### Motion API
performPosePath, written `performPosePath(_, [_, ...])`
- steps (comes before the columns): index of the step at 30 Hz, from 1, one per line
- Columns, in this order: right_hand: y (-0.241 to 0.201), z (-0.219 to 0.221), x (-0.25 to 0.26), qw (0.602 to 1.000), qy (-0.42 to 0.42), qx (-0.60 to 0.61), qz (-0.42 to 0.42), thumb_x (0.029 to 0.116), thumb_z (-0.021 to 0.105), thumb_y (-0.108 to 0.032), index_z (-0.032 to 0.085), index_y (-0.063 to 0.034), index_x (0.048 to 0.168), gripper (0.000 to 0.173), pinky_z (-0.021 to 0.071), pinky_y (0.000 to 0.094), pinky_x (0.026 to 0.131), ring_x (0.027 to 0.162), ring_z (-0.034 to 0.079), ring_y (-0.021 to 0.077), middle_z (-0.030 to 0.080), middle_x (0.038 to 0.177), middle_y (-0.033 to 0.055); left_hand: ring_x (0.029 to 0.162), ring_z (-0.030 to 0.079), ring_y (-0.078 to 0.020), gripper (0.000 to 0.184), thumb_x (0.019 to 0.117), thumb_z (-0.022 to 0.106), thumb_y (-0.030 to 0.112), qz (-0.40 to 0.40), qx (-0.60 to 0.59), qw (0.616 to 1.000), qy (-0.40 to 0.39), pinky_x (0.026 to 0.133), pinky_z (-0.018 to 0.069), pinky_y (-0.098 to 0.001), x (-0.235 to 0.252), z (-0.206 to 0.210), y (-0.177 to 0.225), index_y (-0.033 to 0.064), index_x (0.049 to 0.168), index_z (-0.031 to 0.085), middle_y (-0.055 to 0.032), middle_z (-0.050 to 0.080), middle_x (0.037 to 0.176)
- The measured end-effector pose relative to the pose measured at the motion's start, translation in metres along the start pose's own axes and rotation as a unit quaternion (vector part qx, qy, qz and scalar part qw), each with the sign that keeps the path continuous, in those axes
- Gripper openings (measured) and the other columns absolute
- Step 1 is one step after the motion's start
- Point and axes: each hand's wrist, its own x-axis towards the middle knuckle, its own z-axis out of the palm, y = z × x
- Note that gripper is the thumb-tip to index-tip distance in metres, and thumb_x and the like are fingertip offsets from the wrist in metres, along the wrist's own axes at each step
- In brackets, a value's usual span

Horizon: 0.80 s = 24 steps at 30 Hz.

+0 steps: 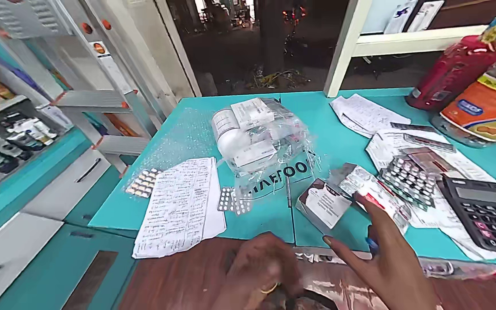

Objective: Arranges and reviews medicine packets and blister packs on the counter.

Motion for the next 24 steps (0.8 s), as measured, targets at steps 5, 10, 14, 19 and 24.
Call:
performPosePath(5, [0.006,0.013,0.005,0.997,-0.047,-0.061,0.003,0.0732,0.085,-0.031,0.037,0.0118,0.151,0.101,0.0553,0.0542,0.060,0.080,0.069,0.0419,0.056,0.132,0.0376,0.136,0.055,-0.0218,0.069,0.0859,0.082,0.026,0.152,0.570,0.796,0.135,0.109,0.0478,-0.0292,0.028,0.016,-0.036,-0.0083,0.139,0.055,-0.0245,0.055,0.145])
performPosePath(10, [-0.011,0.015,-0.001,0.982,-0.080,-0.026,-0.169,0.0886,0.074,-0.009,0.058,0.0052,0.131,0.048,0.0588,0.0382,0.068,0.096,0.072,0.0340,0.061,0.131,0.0312,0.140,0.050,-0.0340,0.098,0.0759,0.087,0.030,0.083,0.616,0.771,0.141,0.113,0.0446,-0.0359,0.047,0.010,-0.042,-0.0168,0.147,0.039,-0.0343,0.045,0.150])
performPosePath(14, [-0.013,0.004,0.006,0.957,-0.201,0.147,-0.152,0.0983,0.065,-0.013,0.073,-0.0010,0.115,0.022,0.0561,0.0294,0.078,0.097,0.069,0.0219,0.065,0.130,0.0254,0.126,0.060,-0.0288,0.103,0.0672,0.092,0.026,0.080,0.556,0.814,0.147,0.106,0.0503,-0.0357,0.052,-0.006,-0.040,-0.0137,0.147,0.041,-0.0279,0.057,0.137])
performPosePath(19, [-0.029,-0.003,0.024,0.990,-0.137,-0.008,-0.034,0.0905,0.074,-0.039,0.067,0.0053,0.129,0.060,0.0589,0.0384,0.076,0.097,0.074,0.0269,0.070,0.125,0.0242,0.120,0.062,-0.0255,0.088,0.0612,0.092,0.036,0.125,0.589,0.781,0.165,0.102,0.0516,-0.0333,0.050,-0.002,-0.049,-0.0045,0.133,0.061,-0.0193,0.065,0.127])
performPosePath(24, [-0.037,-0.011,0.028,0.983,-0.141,-0.112,-0.047,0.0835,0.068,-0.045,0.063,0.0054,0.135,0.073,0.0503,0.0421,0.048,0.055,0.065,0.0230,0.076,0.084,0.0138,0.118,0.063,-0.0234,0.077,0.0651,0.087,0.041,0.208,0.661,0.704,0.153,0.103,0.0488,-0.0304,0.055,0.007,-0.056,0.0007,0.128,0.066,-0.0144,0.069,0.121])
